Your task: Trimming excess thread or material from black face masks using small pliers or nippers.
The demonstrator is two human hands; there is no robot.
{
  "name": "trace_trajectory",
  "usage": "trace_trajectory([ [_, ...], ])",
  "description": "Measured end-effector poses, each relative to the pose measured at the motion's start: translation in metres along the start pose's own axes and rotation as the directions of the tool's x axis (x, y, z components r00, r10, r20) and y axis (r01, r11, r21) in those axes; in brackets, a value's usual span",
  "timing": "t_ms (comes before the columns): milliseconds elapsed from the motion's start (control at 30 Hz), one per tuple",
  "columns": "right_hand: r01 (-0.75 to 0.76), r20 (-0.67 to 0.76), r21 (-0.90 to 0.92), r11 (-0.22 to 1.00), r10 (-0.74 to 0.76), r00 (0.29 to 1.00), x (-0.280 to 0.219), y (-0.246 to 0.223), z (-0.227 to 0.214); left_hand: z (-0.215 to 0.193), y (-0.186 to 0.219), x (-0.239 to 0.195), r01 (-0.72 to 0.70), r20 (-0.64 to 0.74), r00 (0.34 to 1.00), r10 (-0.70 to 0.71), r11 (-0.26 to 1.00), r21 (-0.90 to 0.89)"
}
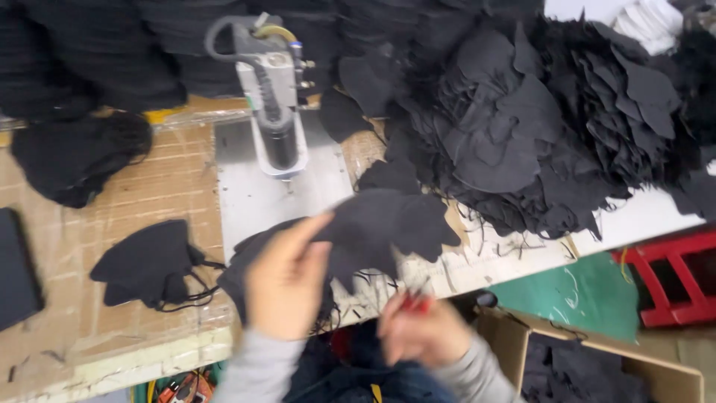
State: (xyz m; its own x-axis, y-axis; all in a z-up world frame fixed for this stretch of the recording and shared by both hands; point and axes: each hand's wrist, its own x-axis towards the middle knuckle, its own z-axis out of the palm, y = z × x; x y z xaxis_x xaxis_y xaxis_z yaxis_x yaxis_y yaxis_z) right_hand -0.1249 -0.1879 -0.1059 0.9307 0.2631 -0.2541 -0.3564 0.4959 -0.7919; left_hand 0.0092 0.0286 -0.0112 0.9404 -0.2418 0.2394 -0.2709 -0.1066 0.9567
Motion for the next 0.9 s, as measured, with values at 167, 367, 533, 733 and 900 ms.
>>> trace_trajectory([
  [167,0.007,-0.393,-0.206,0.978,-0.089,0.915,0.005,0.021,0.0,-0.049,-0.051,-0.017,0.206,0.005,0.978,-0.21,0.962,0.178],
  [367,-0.169,-0.343,-0.939,0.299,-0.782,0.521,0.033,-0.036,-0.094,-0.057,-0.073,-0.018,0.058,-0.021,0.998,-0.054,0.901,0.43],
  [533,-0.208,-0.084,-0.976,-0.061,-0.778,0.622,0.079,-0.093,-0.095,-0.053,-0.076,-0.022,-0.082,-0.028,0.992,0.125,0.788,0.61],
  [733,-0.321,-0.186,-0.925,-0.204,-0.494,0.849,0.101,-0.107,-0.126,-0.055,-0.061,-0.022,-0.103,-0.011,0.989,0.149,0.731,0.674],
  [900,-0.166,-0.171,-0.984,0.059,-0.534,0.828,0.074,-0.131,-0.152,-0.055,-0.04,-0.017,-0.137,-0.045,0.972,0.233,0.706,0.695],
])
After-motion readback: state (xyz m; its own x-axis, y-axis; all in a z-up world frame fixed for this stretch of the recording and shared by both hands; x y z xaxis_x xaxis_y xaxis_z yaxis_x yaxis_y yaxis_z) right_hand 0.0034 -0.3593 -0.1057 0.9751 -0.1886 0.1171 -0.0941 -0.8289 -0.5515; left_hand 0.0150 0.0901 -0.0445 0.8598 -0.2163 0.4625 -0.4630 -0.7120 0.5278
